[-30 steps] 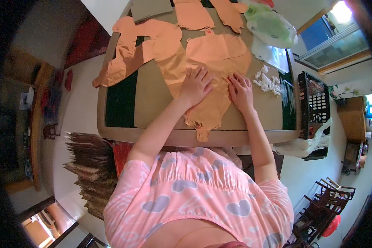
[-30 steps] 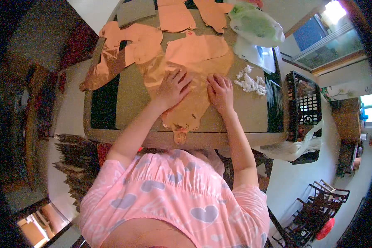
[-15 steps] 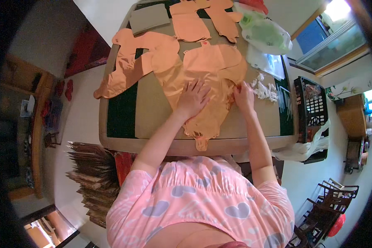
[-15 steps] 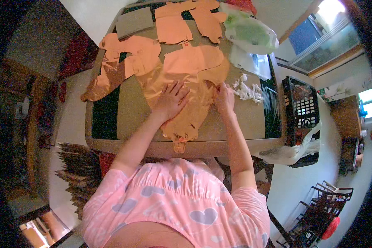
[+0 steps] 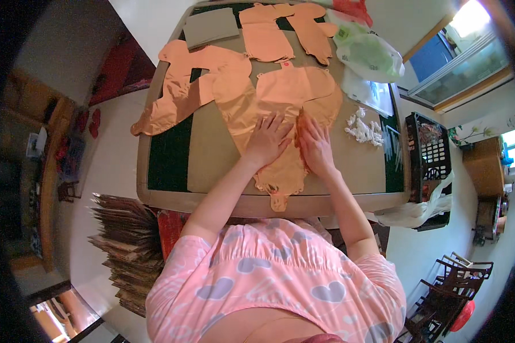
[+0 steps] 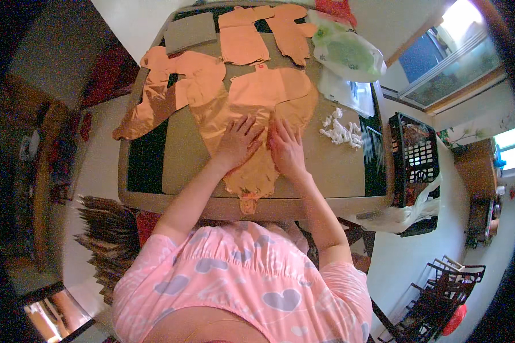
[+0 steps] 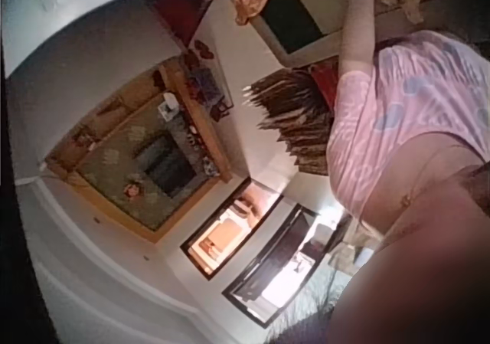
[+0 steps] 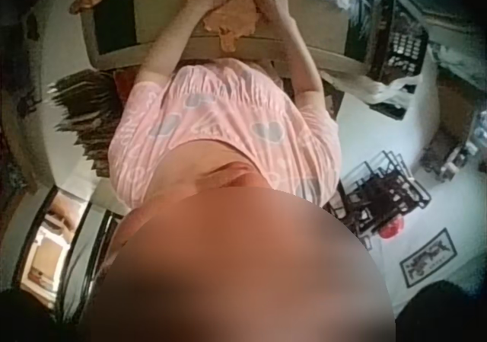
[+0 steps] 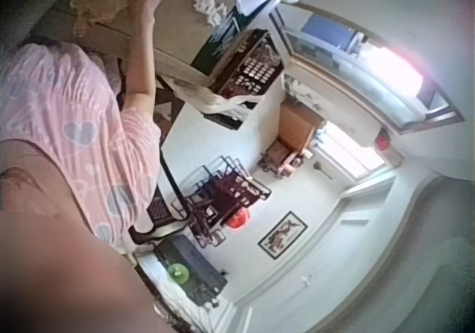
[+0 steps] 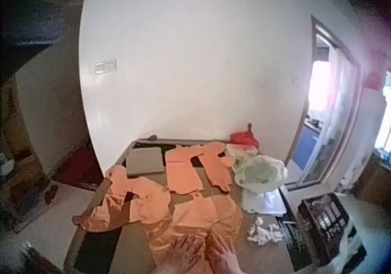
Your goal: Folding a metallic foil decoration and placing it into a plastic package.
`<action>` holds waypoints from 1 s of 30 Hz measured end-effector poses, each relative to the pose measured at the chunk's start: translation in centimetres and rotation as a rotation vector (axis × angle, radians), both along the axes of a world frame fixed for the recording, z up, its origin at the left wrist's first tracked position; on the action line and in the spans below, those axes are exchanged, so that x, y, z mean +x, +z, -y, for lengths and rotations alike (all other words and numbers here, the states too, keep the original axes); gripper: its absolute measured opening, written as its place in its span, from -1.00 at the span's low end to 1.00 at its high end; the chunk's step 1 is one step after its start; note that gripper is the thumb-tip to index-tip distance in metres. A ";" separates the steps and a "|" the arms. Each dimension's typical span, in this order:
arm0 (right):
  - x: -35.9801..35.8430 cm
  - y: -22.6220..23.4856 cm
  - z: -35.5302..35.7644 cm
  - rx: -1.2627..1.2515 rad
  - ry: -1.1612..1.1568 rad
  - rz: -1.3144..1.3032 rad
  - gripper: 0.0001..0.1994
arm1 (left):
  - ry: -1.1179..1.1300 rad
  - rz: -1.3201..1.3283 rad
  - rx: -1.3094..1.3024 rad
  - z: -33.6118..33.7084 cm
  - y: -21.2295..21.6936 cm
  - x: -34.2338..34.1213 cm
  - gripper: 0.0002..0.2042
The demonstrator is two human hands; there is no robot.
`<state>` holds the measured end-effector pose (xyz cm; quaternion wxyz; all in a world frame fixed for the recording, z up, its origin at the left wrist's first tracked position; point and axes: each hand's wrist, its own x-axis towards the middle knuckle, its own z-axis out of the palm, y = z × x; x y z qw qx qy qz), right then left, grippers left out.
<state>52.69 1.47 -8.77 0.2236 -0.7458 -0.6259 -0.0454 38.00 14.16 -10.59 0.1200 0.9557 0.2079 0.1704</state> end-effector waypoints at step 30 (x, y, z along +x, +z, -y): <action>6.0 -0.5 -3.7 0.111 -0.218 -0.229 -0.71 | 0.040 -0.102 -0.018 -4.1 0.5 5.3 -0.47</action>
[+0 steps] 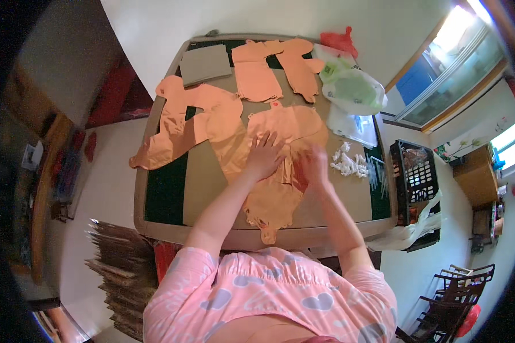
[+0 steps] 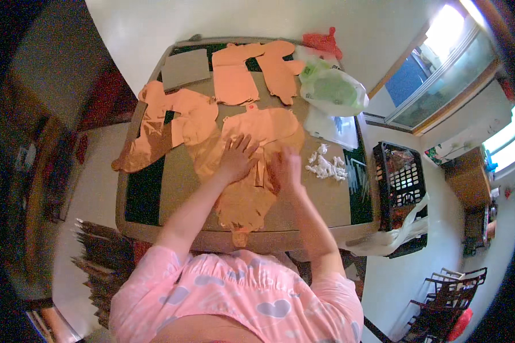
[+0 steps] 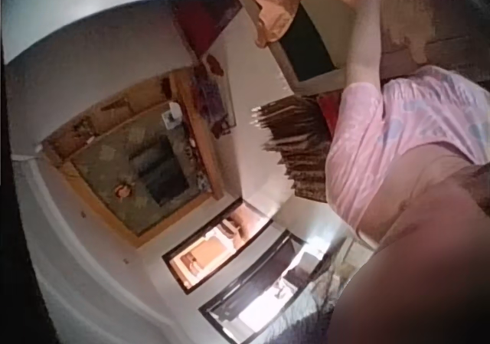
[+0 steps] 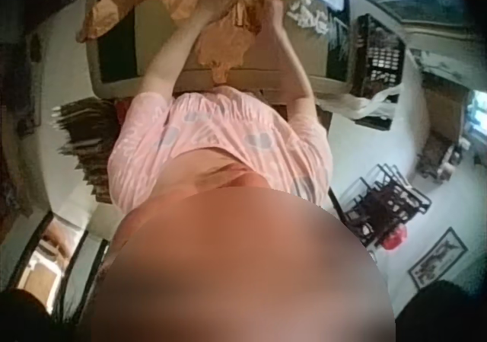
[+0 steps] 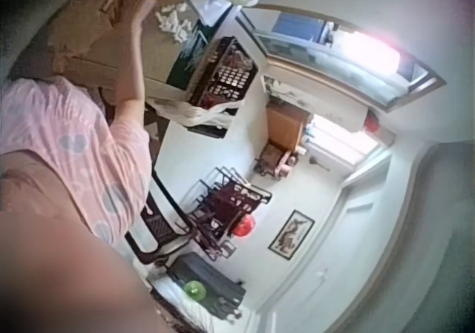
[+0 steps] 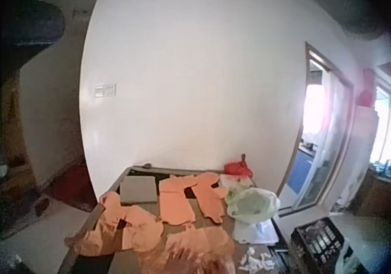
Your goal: Folding a metallic foil decoration and placing it into a plastic package.
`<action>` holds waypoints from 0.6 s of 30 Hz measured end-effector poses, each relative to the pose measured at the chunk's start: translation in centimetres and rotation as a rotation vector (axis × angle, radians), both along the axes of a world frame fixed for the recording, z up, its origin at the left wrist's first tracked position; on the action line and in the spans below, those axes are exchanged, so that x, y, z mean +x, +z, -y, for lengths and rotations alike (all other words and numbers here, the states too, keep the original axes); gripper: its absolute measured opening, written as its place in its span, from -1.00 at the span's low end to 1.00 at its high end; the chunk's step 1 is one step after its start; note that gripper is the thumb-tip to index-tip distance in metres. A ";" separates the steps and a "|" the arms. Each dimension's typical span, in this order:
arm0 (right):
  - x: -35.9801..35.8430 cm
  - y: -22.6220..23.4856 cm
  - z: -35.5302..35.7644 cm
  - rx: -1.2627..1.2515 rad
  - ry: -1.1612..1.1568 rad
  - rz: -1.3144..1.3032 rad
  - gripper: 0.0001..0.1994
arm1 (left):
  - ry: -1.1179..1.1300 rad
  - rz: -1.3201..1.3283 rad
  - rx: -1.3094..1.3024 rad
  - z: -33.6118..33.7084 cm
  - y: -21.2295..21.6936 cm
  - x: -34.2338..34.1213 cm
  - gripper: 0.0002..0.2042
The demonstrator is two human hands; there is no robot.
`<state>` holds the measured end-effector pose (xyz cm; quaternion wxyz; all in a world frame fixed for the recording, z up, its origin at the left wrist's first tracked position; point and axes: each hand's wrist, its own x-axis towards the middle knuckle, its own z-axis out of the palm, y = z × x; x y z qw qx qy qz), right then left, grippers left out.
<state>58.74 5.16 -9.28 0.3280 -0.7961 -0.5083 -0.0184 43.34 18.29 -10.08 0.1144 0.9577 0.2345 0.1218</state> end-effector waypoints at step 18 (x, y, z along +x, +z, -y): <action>11.4 -2.5 -13.2 0.016 -0.378 0.183 -0.62 | 0.039 -0.020 0.052 -0.6 -0.8 -0.5 -0.38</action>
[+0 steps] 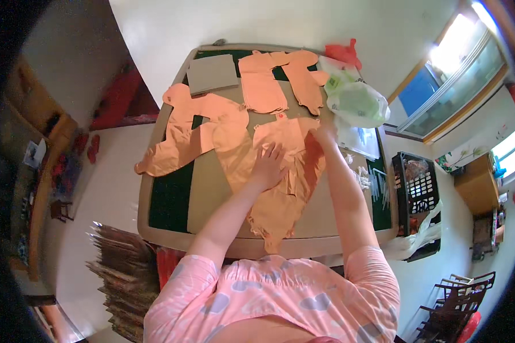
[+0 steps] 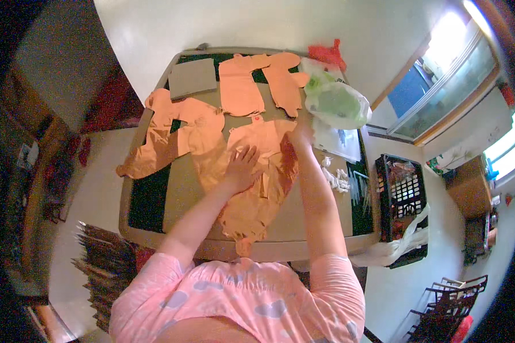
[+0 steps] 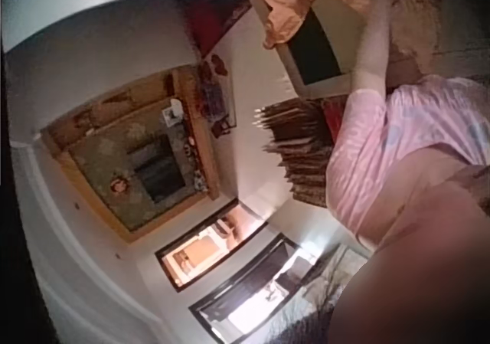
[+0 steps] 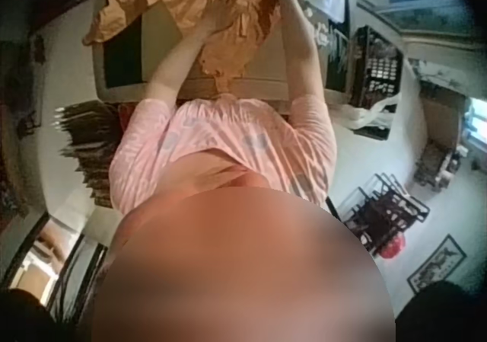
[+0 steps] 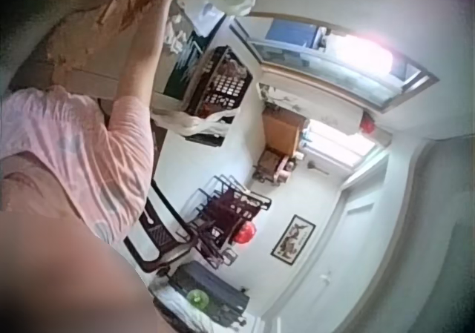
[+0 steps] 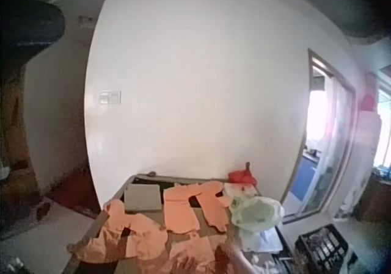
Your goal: Folding a metallic foil decoration and placing it into a plastic package.
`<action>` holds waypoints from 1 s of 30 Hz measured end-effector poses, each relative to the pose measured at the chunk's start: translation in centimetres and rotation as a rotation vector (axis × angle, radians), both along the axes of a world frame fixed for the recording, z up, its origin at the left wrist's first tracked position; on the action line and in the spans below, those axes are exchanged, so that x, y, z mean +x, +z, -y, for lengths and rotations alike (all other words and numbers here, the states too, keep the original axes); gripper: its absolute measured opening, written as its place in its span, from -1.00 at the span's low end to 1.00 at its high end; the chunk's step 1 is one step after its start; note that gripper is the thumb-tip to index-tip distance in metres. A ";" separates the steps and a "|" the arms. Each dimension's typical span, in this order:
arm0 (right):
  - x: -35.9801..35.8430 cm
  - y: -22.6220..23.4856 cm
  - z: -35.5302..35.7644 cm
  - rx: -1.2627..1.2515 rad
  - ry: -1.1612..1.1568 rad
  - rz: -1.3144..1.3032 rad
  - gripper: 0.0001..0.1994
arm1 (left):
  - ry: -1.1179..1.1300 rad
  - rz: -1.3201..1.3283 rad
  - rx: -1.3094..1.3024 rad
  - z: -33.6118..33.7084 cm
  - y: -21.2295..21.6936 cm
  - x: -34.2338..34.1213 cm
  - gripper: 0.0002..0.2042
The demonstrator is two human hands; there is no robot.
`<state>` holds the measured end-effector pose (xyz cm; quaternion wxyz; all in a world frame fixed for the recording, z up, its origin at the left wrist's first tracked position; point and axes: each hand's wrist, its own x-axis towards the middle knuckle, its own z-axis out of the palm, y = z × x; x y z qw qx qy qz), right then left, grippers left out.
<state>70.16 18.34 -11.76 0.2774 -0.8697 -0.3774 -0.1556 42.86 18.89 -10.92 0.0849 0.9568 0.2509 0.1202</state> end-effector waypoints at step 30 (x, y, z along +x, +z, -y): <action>-13.4 1.1 9.5 -0.066 0.581 -0.052 -0.60 | 0.017 0.009 -0.048 0.8 0.7 0.7 -0.37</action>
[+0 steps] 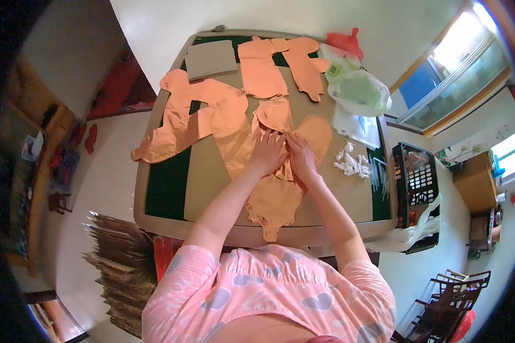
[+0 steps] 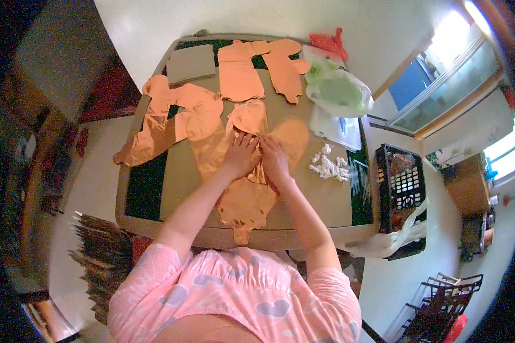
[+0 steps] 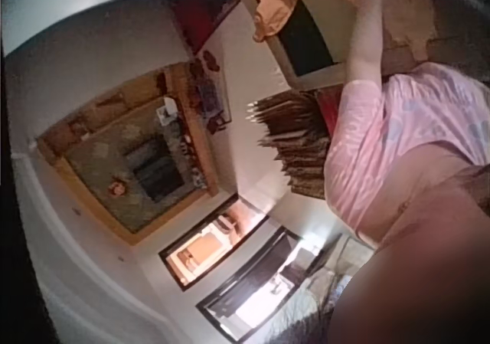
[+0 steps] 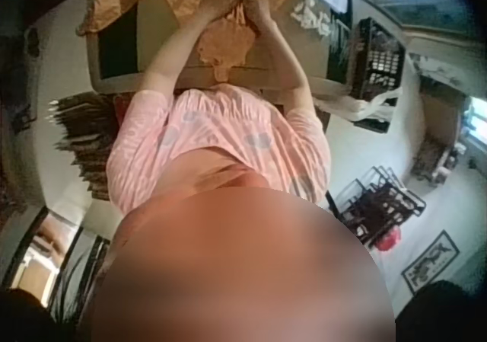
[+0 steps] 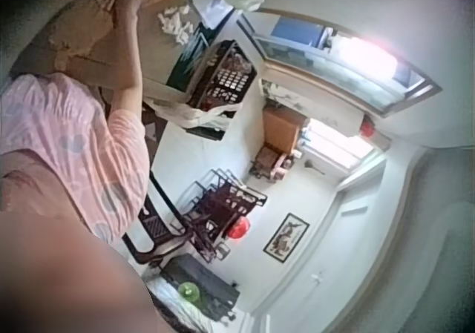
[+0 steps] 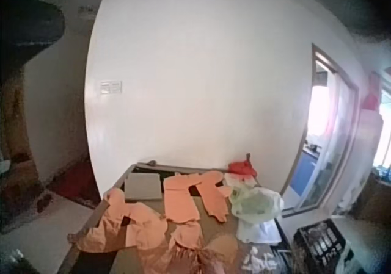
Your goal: Folding a metallic foil decoration and placing it into a plastic package.
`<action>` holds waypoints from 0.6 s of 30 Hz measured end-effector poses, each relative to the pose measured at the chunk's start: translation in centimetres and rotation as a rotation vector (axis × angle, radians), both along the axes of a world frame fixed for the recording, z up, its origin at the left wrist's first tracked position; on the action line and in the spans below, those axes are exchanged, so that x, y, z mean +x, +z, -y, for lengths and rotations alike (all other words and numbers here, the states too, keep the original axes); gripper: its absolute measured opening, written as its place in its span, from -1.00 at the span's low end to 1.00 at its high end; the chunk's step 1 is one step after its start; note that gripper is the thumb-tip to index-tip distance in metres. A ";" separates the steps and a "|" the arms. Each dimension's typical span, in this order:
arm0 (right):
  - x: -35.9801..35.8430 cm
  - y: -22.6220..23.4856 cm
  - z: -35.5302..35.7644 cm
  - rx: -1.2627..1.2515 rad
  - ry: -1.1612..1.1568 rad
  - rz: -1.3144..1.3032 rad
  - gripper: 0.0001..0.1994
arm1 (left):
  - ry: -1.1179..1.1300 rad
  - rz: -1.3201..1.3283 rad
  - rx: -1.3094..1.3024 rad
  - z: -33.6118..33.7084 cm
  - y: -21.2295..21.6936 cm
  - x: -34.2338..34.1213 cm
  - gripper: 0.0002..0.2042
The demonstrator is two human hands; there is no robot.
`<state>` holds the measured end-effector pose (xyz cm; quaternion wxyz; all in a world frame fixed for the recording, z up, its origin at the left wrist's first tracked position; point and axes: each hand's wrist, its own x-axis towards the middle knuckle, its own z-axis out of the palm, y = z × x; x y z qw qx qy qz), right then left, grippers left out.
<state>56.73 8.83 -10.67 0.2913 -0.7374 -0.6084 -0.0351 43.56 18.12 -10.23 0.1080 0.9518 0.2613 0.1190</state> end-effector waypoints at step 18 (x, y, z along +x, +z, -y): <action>-0.3 -0.5 0.3 0.010 -0.029 0.076 -0.57 | -0.010 -0.027 0.011 0.1 -0.1 0.1 -0.36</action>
